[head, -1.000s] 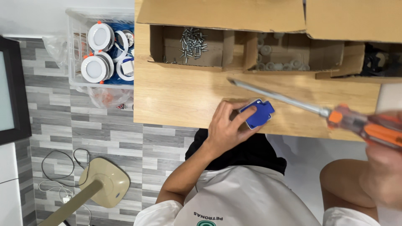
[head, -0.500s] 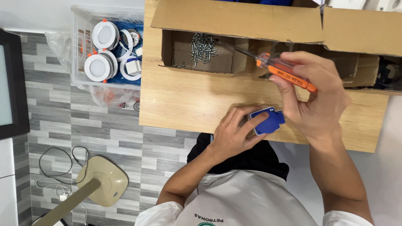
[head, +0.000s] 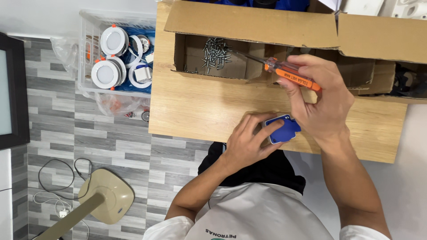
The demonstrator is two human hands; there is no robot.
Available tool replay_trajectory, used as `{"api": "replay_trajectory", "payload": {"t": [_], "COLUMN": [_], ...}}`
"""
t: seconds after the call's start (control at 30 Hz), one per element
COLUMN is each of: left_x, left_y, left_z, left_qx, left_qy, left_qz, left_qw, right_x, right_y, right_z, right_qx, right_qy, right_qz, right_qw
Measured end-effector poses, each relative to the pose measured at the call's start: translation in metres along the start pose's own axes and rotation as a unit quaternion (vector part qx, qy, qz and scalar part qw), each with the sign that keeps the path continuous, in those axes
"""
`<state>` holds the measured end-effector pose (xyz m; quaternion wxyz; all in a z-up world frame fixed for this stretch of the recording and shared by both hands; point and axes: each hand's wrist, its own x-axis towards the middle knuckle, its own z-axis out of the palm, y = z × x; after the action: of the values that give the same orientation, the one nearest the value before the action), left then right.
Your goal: The person assembles a small electrical component by hand, inserting a black plastic piece into a blue housing. They then use a screwdriver to tighten screws into the blue housing to secure the parts together. The person repeats this assembly process with a second set of components.
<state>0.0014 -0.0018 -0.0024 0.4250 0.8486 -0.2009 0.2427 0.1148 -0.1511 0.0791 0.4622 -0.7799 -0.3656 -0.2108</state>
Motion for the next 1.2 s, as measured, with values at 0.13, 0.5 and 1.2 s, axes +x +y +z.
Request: {"api": "replay_trajectory", "payload": {"t": [0.13,0.5,1.2], "left_x": [0.003,-0.003,-0.053], "left_y": [0.003,0.008,0.019], "left_z": [-0.003,-0.002,-0.051], "left_qx": [0.003,-0.011,-0.278], "left_qy": [0.004,-0.008,0.088], "left_qz": [-0.005,-0.037,-0.182], "left_qw": [1.000,0.999,0.939], "right_x": [-0.004,-0.033,-0.201], "right_y": [-0.002,-0.028,-0.055], "right_z": [-0.004,-0.032,-0.058], "right_qx": [-0.005,0.054,0.213], "right_qy": [0.013,0.110,0.256], "right_qz": [-0.006,0.050,0.204], "right_qw": [1.000,0.991,0.921]}}
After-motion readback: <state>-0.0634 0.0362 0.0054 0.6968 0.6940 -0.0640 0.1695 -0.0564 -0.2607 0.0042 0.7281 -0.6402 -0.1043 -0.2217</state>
